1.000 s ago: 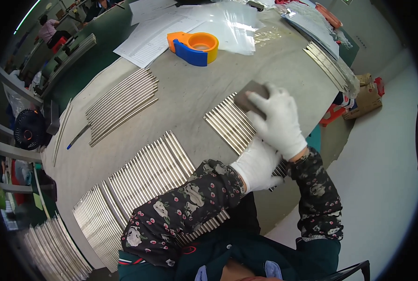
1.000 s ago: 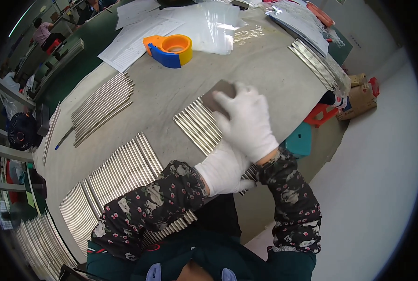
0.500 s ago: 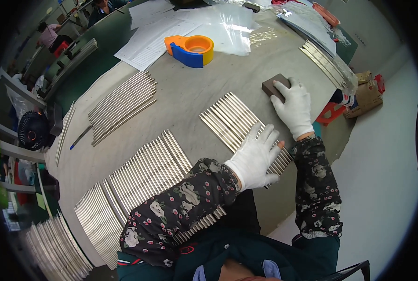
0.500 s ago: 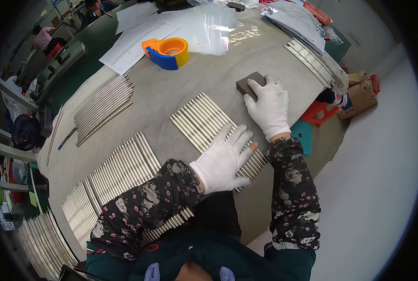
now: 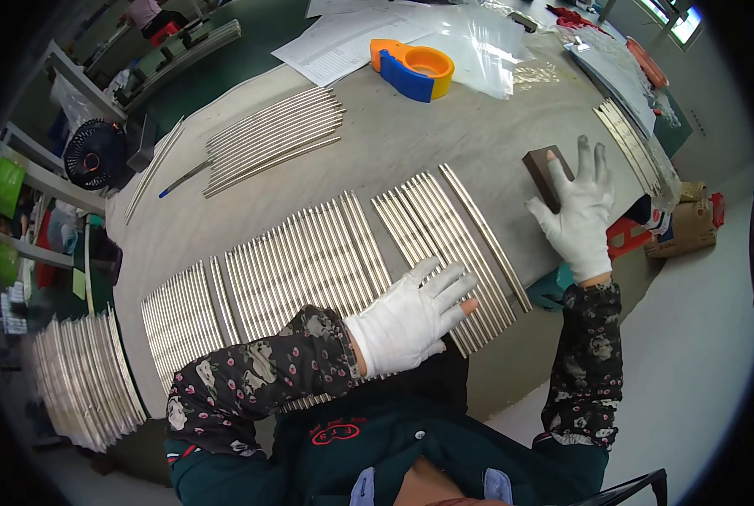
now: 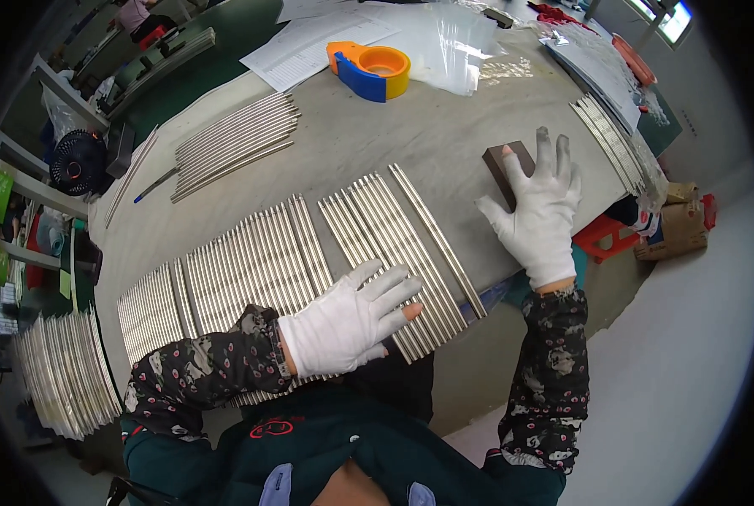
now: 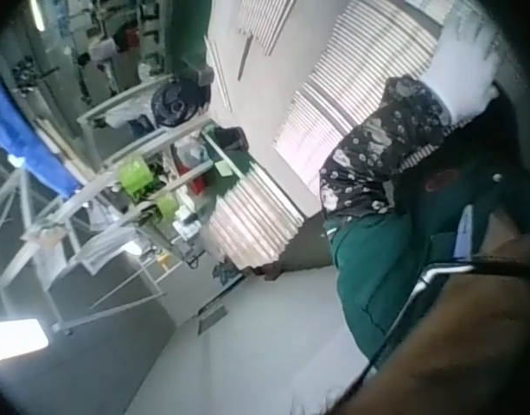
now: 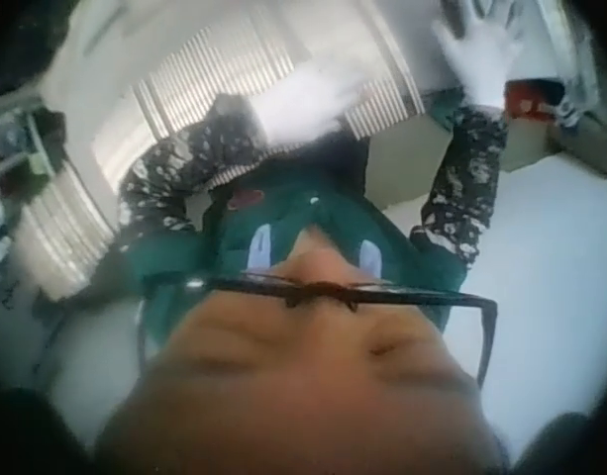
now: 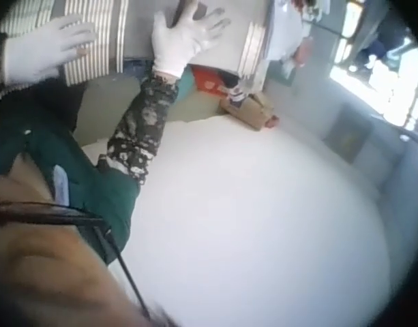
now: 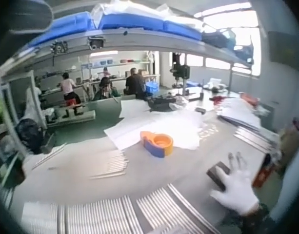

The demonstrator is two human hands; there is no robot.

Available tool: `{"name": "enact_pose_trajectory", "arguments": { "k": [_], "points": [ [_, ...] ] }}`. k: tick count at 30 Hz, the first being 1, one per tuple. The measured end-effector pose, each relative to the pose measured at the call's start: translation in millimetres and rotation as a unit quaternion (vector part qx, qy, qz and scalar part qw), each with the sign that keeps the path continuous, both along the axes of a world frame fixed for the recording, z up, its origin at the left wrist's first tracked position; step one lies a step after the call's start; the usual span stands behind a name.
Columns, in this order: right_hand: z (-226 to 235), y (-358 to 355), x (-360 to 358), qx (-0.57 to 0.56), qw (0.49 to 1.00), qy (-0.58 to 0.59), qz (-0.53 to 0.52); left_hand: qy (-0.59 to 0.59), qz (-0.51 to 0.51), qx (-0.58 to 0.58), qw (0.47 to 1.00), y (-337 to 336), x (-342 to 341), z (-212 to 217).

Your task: The recorder uses a sanding block to sand the ends of a bundle of metal rods and organizes them on a workbench.

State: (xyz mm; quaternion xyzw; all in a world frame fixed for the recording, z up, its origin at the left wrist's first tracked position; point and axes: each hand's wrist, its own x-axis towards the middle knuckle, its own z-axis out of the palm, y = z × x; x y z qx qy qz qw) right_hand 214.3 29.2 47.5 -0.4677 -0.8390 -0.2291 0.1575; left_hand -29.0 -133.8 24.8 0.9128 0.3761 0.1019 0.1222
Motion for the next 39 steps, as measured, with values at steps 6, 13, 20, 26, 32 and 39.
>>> {"name": "enact_pose_trajectory", "arguments": {
  "k": [6, 13, 20, 26, 32, 39],
  "points": [
    [-20, -81, -20, -0.215, 0.966, 0.143, 0.033, 0.067, 0.078, 0.083, 0.991, -5, -18, 12],
    [-32, -94, -44, -0.26, 0.948, 0.155, 0.103, 0.065, 0.064, 0.098, 0.991, 13, -32, 8],
    [-13, -117, -67, -0.299, 0.925, 0.171, 0.159, 0.04, 0.106, 0.099, 0.989, -25, -56, 12],
    [-3, -126, -65, -0.258, 0.923, 0.034, 0.284, 0.001, 0.041, -0.054, 0.998, -68, -47, 19],
    [-24, -116, -51, -0.288, 0.928, 0.085, 0.222, 0.004, 0.032, -0.063, 0.998, -64, -47, 7],
    [-35, -106, -36, -0.291, 0.924, 0.112, 0.22, 0.016, 0.053, -0.071, 0.996, -72, -39, 10]
  ]
}}
